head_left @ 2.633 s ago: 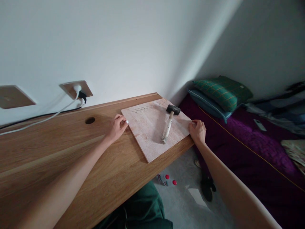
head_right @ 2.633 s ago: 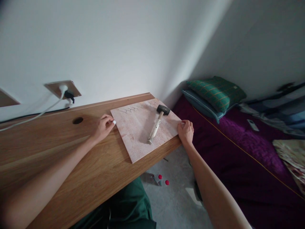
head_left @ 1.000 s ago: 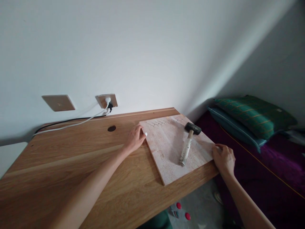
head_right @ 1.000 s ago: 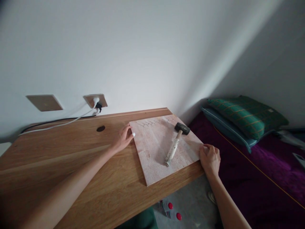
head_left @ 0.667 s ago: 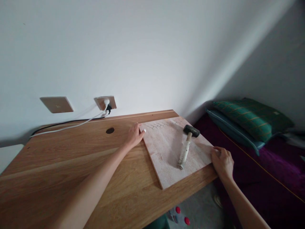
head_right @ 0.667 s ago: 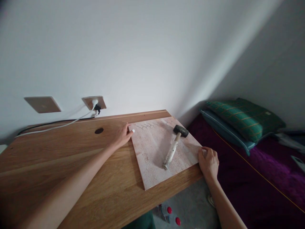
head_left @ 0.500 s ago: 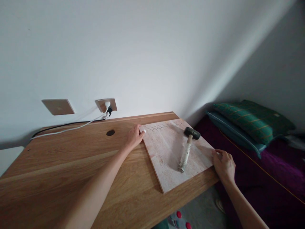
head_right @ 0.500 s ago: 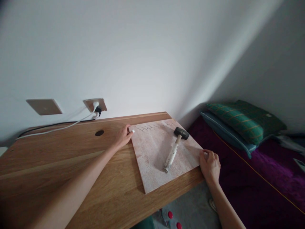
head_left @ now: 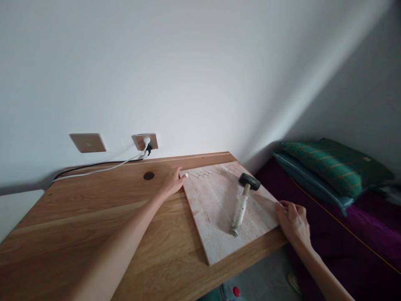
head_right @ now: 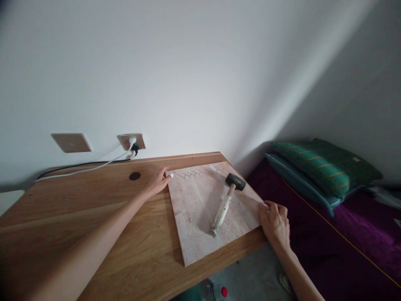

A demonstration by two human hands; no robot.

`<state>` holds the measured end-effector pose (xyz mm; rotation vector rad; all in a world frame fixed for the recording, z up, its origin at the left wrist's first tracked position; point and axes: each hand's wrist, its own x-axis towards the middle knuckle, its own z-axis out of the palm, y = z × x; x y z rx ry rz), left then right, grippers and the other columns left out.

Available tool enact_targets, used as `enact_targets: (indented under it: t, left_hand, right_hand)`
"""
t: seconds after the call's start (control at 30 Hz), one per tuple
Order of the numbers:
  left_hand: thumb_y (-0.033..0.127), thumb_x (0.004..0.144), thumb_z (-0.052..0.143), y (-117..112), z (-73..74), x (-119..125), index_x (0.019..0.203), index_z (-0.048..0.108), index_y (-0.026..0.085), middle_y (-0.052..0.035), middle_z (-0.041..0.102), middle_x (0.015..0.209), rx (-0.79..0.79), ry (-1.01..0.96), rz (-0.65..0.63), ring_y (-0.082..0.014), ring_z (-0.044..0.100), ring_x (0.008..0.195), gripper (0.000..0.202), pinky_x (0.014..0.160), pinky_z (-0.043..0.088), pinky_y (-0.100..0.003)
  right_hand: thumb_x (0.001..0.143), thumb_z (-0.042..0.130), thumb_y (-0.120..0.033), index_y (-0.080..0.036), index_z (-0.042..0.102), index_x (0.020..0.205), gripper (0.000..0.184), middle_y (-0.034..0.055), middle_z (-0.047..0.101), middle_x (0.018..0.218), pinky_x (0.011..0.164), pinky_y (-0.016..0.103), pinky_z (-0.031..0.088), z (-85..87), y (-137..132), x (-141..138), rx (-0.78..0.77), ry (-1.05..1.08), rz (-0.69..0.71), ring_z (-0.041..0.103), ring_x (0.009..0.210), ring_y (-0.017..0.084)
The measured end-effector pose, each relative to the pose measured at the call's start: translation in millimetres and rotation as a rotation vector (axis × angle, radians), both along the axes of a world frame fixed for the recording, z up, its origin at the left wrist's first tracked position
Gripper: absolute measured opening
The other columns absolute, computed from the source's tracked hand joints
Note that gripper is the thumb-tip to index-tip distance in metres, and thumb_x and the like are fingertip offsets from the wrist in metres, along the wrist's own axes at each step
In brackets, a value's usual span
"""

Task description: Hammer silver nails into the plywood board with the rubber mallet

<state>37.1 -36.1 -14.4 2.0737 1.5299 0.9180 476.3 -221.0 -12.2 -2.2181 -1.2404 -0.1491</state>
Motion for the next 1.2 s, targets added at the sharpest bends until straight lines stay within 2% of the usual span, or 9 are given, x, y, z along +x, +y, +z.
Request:
enact_targets:
  t: [0.23,0.43,0.63,0.7,0.77,0.9,0.97,1.07,1.2]
  left_hand:
    - [0.039,0.096,0.053,-22,27.6,-78,0.123,0.068,0.017,-0.0161,0.076,0.124,-0.098,0.107,-0.124,-0.0271,0.074,0.112,0.038,0.1,0.056,-0.039]
    - [0.05,0.093,0.05,-48,59.1,-164,0.116,0.072,0.022,-0.0127,0.077,0.121,-0.189,0.362,-0.173,-0.0291,0.073,0.11,0.042,0.098,0.053,-0.038]
    - [0.046,0.091,0.046,-60,77.6,-227,0.11,0.075,0.021,-0.0122,0.081,0.109,-0.258,0.504,0.042,-0.0319,0.075,0.103,0.042,0.089,0.053,-0.038]
    - [0.045,0.09,0.048,-60,79.6,-234,0.111,0.074,0.019,-0.0135,0.08,0.112,-0.236,0.51,0.09,-0.0325,0.074,0.105,0.042,0.09,0.053,-0.038]
    - [0.042,0.09,0.049,-62,82.9,-232,0.109,0.074,0.019,-0.013,0.08,0.111,-0.195,0.489,0.082,-0.031,0.074,0.103,0.038,0.089,0.053,-0.038]
    - [0.034,0.089,0.054,-71,91.5,-207,0.102,0.073,0.023,-0.0053,0.08,0.103,-0.181,0.366,-0.124,-0.0244,0.074,0.093,0.025,0.084,0.054,-0.032]
    - [0.029,0.087,0.058,-76,93.1,-194,0.099,0.072,0.023,-0.0046,0.079,0.1,-0.172,0.383,-0.186,-0.0236,0.074,0.091,0.02,0.083,0.054,-0.031]
    - [0.02,0.081,0.061,-81,90.7,-181,0.092,0.072,0.022,-0.0065,0.077,0.097,-0.108,0.501,-0.172,-0.0258,0.073,0.091,0.015,0.082,0.052,-0.033]
    - [0.011,0.075,0.061,-81,85.3,-179,0.086,0.069,0.022,-0.0064,0.075,0.094,-0.11,0.576,-0.189,-0.0269,0.072,0.089,0.018,0.076,0.049,-0.033]
  right_hand:
    - [0.094,0.04,-0.069,-0.027,0.073,0.114,0.057,0.0113,0.065,0.115,0.092,0.052,0.06,5.9,-20,-35,-0.042,0.007,0.148,0.075,0.105,0.036]
    - [0.102,0.045,-0.06,-0.03,0.069,0.112,0.04,0.0085,0.069,0.115,0.078,0.04,0.065,2.3,-54,-101,-0.027,0.043,0.436,0.079,0.095,0.028]
    - [0.104,0.048,-0.06,-0.032,0.066,0.12,0.036,0.0081,0.076,0.118,0.057,0.034,0.064,17.1,-54,-155,-0.05,0.015,0.658,0.083,0.077,0.025]
    - [0.105,0.046,-0.059,-0.031,0.065,0.12,0.037,0.008,0.08,0.113,0.05,0.034,0.059,31.7,-38,-168,-0.087,-0.087,0.68,0.082,0.071,0.026]
    - [0.107,0.043,-0.055,-0.029,0.066,0.117,0.037,0.0084,0.082,0.105,0.052,0.035,0.057,53.3,-14,-186,-0.101,-0.214,0.669,0.083,0.078,0.031]
    - [0.111,0.042,-0.039,-0.022,0.068,0.121,0.032,0.0107,0.081,0.109,0.075,0.033,0.059,102.2,38,-252,-0.104,-0.272,0.896,0.08,0.091,0.026]
    - [0.113,0.041,-0.031,-0.021,0.069,0.123,0.031,0.0113,0.08,0.118,0.082,0.031,0.057,117.1,61,-293,-0.221,-0.368,0.95,0.079,0.098,0.024]
    - [0.112,0.046,-0.025,-0.018,0.075,0.109,0.03,0.0124,0.081,0.114,0.087,0.031,0.055,118.7,88,-346,-0.288,-0.419,1.0,0.078,0.103,0.026]
    - [0.106,0.055,-0.019,-0.012,0.079,0.106,0.025,0.018,0.081,0.113,0.084,0.032,0.056,98.8,110,-383,-0.371,-0.456,1.048,0.079,0.102,0.03]
